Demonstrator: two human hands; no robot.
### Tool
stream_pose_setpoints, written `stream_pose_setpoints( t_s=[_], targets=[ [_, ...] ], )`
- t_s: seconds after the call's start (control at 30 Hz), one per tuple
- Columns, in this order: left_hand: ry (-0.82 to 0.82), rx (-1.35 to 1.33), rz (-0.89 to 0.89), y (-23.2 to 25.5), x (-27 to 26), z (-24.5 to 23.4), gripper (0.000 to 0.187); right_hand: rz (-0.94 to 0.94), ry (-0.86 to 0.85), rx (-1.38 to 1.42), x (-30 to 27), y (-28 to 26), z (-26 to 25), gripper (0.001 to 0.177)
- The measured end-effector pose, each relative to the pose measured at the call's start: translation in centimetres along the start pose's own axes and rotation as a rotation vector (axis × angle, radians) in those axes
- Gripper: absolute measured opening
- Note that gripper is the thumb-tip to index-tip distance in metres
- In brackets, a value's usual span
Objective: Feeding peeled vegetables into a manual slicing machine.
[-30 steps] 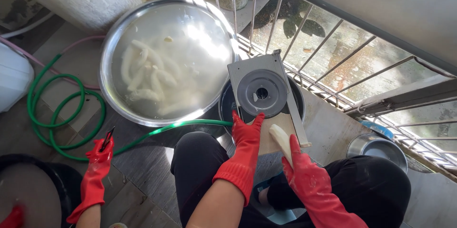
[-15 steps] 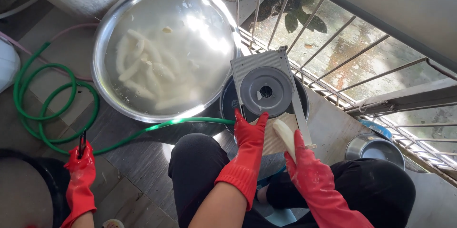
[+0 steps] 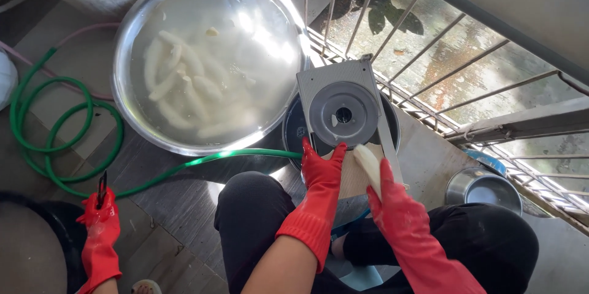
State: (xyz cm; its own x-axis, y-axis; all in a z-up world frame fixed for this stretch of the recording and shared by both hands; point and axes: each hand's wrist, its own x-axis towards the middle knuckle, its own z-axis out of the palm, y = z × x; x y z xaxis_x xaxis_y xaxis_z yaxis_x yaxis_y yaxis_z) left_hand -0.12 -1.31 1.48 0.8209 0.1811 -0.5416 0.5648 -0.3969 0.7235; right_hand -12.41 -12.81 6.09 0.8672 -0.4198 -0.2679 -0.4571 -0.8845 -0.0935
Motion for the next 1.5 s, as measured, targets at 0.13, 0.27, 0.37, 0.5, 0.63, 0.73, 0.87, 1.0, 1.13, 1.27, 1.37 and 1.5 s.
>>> stream_pose_setpoints(
  t_s=[0.13,0.27,0.37,0.5,0.63,0.73,0.87,1.0,1.13,1.27,1.37,1.5],
  targets=[
    [-0.052,0.04,-0.042,0.2,0.1,-0.6,0.114,0.003,0.069,0.105,4.7,-3.5,-4.1,0.059],
    [-0.057,0.034,-0.045,0.5,-0.1,-0.8,0.113,-0.041,0.081,0.041,1.8,-2.1,-4.5,0.058],
    [-0.037,-0.001,-0.044,1.3,-0.6,-1.3,0.112,-0.006,-0.045,-0.098,-1.1,-0.9,-3.7,0.067],
    [-0.041,0.014,-0.043,1.4,-0.9,-1.1,0.111,-0.023,0.053,0.046,1.7,-2.4,-3.4,0.058],
    [-0.024,0.018,0.009,0.2,0.1,-0.7,0.113,-0.049,0.066,-0.029,4.4,-2.6,-2.3,0.071],
    [-0.015,0.025,0.002,-0.8,0.7,-0.1,0.115,-0.017,-0.014,-0.061,0.0,-0.7,-2.7,0.07],
    [-0.035,-0.006,-0.029,1.1,-0.7,-0.9,0.11,0.01,-0.034,-0.013,-0.8,-1.2,-3.2,0.067],
    [-0.034,0.026,-0.02,0.6,-0.4,-0.7,0.114,-0.003,0.079,0.04,4.4,-3.3,-3.7,0.059],
    [-0.038,0.007,-0.041,0.6,-0.4,-1.0,0.113,-0.033,0.025,-0.016,1.5,-2.8,-4.8,0.063],
    [0.06,-0.036,0.054,-1.1,0.7,0.7,0.116,-0.005,-0.015,-0.107,-0.9,0.8,0.3,0.082],
    [0.01,-0.028,0.026,0.3,-0.3,-0.1,0.113,-0.067,0.072,-0.104,2.9,-0.7,0.1,0.082],
    [-0.014,-0.061,0.004,0.9,-0.7,-0.9,0.111,-0.144,0.19,-0.014,5.3,-1.7,0.2,0.08]
  ],
)
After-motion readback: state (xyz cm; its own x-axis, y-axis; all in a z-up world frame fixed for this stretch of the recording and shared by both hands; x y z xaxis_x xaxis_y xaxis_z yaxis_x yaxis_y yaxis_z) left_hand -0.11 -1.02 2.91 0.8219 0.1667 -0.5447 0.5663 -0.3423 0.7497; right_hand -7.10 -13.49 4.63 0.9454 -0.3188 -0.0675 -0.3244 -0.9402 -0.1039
